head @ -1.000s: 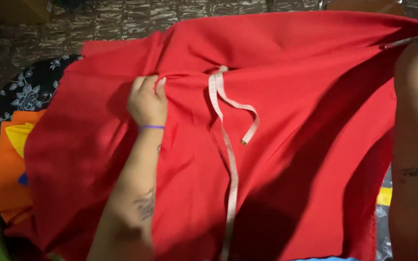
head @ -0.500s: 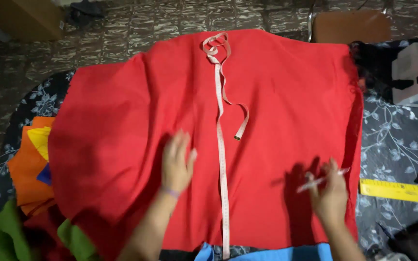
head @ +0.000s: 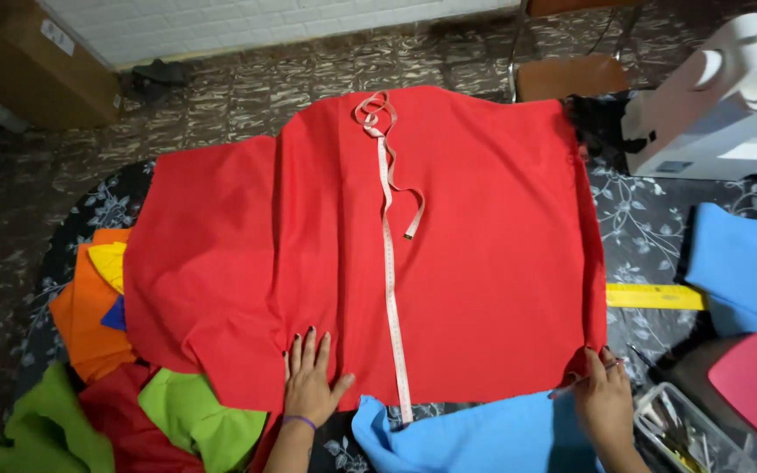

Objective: The person measures a large piece of red fabric using a measuring tape and marks the measurements with a red pen. They align the tape along the edges and center of the fabric, making several marks to indicate specific lengths.

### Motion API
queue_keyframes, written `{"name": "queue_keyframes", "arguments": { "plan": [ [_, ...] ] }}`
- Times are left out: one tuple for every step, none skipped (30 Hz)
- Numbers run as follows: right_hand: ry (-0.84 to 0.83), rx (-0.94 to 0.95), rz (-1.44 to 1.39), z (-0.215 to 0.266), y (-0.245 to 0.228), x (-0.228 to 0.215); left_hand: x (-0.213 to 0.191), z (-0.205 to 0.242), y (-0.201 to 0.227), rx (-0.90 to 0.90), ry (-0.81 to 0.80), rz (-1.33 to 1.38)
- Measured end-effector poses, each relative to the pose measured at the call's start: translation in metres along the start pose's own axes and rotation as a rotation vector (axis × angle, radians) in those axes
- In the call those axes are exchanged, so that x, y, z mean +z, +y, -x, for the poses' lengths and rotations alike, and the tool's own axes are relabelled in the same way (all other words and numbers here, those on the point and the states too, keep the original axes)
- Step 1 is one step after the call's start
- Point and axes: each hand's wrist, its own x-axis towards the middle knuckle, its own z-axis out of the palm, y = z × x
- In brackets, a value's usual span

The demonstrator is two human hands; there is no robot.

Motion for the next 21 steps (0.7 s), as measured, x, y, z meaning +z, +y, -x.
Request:
{"name": "queue_keyframes", "arguments": {
  "plan": [
    [-0.030, 0.056, -0.032, -0.001, 0.002, -0.001, -0.004, -0.001, 0.002, -0.043, -0.011, 0.127],
    [-0.016, 0.060, -0.033, -0.001, 0.001, -0.005, -0.004, 0.003, -0.001, -0.033, -0.001, 0.127],
    [-0.016, 0.072, -0.007, -0.002, 0.001, -0.007, -0.003, 0.006, -0.005, -0.108, 0.213, 0.064],
    [-0.020, 0.086, 0.018, -0.001, 0.000, -0.010, -0.001, 0.010, -0.009, -0.185, 0.422, 0.003],
    [-0.010, 0.092, 0.017, -0.002, 0.004, -0.009, -0.011, 0.012, -0.005, -0.175, 0.429, 0.004],
    [0.030, -0.007, 0.102, 0.000, 0.007, -0.007, -0.020, 0.016, -0.001, -0.285, 0.517, -0.258],
    [0.071, -0.106, 0.187, 0.002, 0.010, -0.005, -0.029, 0.021, 0.001, -0.395, 0.602, -0.521],
    [0.070, -0.106, 0.187, 0.003, 0.011, -0.009, -0.025, 0.018, -0.012, -0.395, 0.601, -0.521],
    [0.042, -0.111, 0.259, 0.004, 0.011, -0.013, -0.021, 0.016, -0.025, -0.443, 0.533, -0.490],
    [0.017, -0.115, 0.328, 0.003, 0.010, -0.016, -0.019, 0.012, -0.039, -0.491, 0.467, -0.460],
    [0.019, -0.115, 0.325, 0.003, 0.009, -0.022, -0.017, 0.016, -0.050, -0.491, 0.470, -0.462],
    [-0.026, -0.105, 0.295, 0.002, 0.008, -0.028, -0.014, 0.018, -0.060, -0.441, 0.491, -0.445],
    [-0.071, -0.094, 0.265, 0.000, 0.007, -0.033, -0.011, 0.019, -0.070, -0.390, 0.511, -0.428],
    [-0.069, -0.095, 0.265, 0.003, 0.007, -0.037, -0.021, 0.029, -0.069, -0.391, 0.513, -0.428],
    [-0.083, -0.037, 0.244, 0.007, 0.006, -0.039, -0.030, 0.038, -0.069, -0.467, 0.432, -0.269],
    [-0.100, 0.018, 0.222, 0.010, 0.005, -0.041, -0.040, 0.050, -0.069, -0.545, 0.348, -0.110],
    [-0.102, 0.014, 0.221, 0.011, 0.005, -0.040, -0.045, 0.062, -0.072, -0.549, 0.349, -0.111],
    [-0.214, 0.090, 0.247, 0.013, 0.006, -0.039, -0.050, 0.075, -0.075, -0.563, 0.343, -0.119],
    [-0.326, 0.168, 0.274, 0.015, 0.007, -0.037, -0.054, 0.088, -0.077, -0.576, 0.338, -0.128],
    [-0.332, 0.165, 0.274, 0.018, 0.003, -0.043, -0.056, 0.097, -0.076, -0.580, 0.333, -0.130],
    [-0.410, 0.204, 0.274, 0.021, -0.002, -0.048, -0.058, 0.105, -0.074, -0.641, 0.239, -0.115]
  ]
}}
